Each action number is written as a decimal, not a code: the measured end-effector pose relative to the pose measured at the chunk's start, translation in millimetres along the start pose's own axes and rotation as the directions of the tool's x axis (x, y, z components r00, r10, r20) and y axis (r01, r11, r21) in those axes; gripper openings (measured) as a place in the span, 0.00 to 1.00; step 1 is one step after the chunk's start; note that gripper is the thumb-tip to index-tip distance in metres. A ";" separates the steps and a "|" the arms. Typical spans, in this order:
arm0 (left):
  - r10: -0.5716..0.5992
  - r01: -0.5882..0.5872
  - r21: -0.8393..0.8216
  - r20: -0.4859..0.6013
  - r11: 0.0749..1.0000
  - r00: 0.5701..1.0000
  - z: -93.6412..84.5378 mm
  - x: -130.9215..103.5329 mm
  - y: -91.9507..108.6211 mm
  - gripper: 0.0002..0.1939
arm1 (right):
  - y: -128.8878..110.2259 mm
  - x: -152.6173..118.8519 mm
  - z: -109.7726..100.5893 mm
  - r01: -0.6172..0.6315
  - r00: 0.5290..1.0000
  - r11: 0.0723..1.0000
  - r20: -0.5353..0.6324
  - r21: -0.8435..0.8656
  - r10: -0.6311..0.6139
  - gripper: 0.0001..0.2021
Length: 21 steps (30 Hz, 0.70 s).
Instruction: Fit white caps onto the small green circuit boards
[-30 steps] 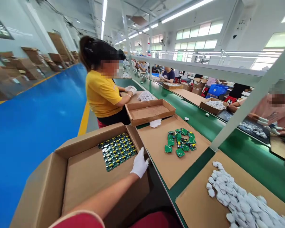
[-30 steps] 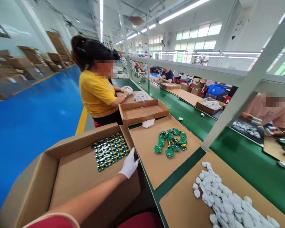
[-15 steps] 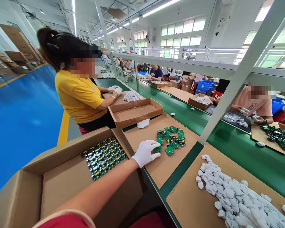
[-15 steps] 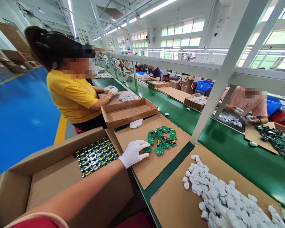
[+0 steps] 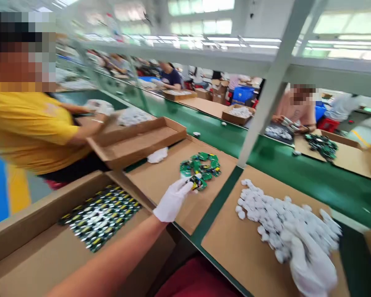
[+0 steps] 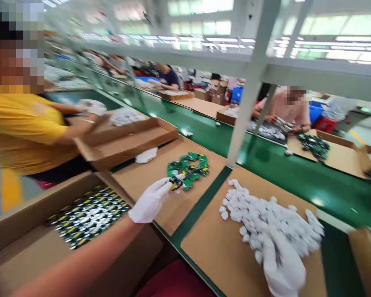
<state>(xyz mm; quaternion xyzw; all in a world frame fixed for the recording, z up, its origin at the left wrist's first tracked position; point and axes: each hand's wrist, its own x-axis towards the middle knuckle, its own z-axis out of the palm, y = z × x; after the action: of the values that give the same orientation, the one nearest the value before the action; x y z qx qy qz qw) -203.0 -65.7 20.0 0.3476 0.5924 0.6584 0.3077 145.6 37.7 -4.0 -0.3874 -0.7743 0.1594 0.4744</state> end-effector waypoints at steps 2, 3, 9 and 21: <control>-0.158 0.245 -0.375 0.249 0.894 0.956 38.0 -4.0 14.6 0.16 | -5.5 1.9 -5.8 -0.068 0.983 0.998 -0.173 -0.017 0.064 0.12; -0.195 0.362 -0.464 0.368 0.809 0.909 57.9 -5.3 20.7 0.14 | -7.9 2.6 -8.4 -0.101 0.971 0.995 -0.217 -0.010 0.097 0.13; -0.234 0.751 -0.417 0.773 0.512 0.590 165.1 -15.1 35.4 0.09 | -19.6 -8.7 -33.4 -0.194 0.963 0.980 -0.199 -0.041 0.182 0.11; -0.186 0.912 -0.207 0.940 0.355 0.286 196.1 -18.2 -18.9 0.11 | -21.2 -39.9 -25.7 -0.248 0.951 0.867 0.062 -0.432 0.302 0.12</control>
<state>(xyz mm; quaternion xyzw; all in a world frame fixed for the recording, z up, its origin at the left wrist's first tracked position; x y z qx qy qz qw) -31.5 32.5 10.5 0.1745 0.1429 0.4183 0.8799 168.1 -9.2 -2.6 -0.5756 -0.7557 0.0797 0.3021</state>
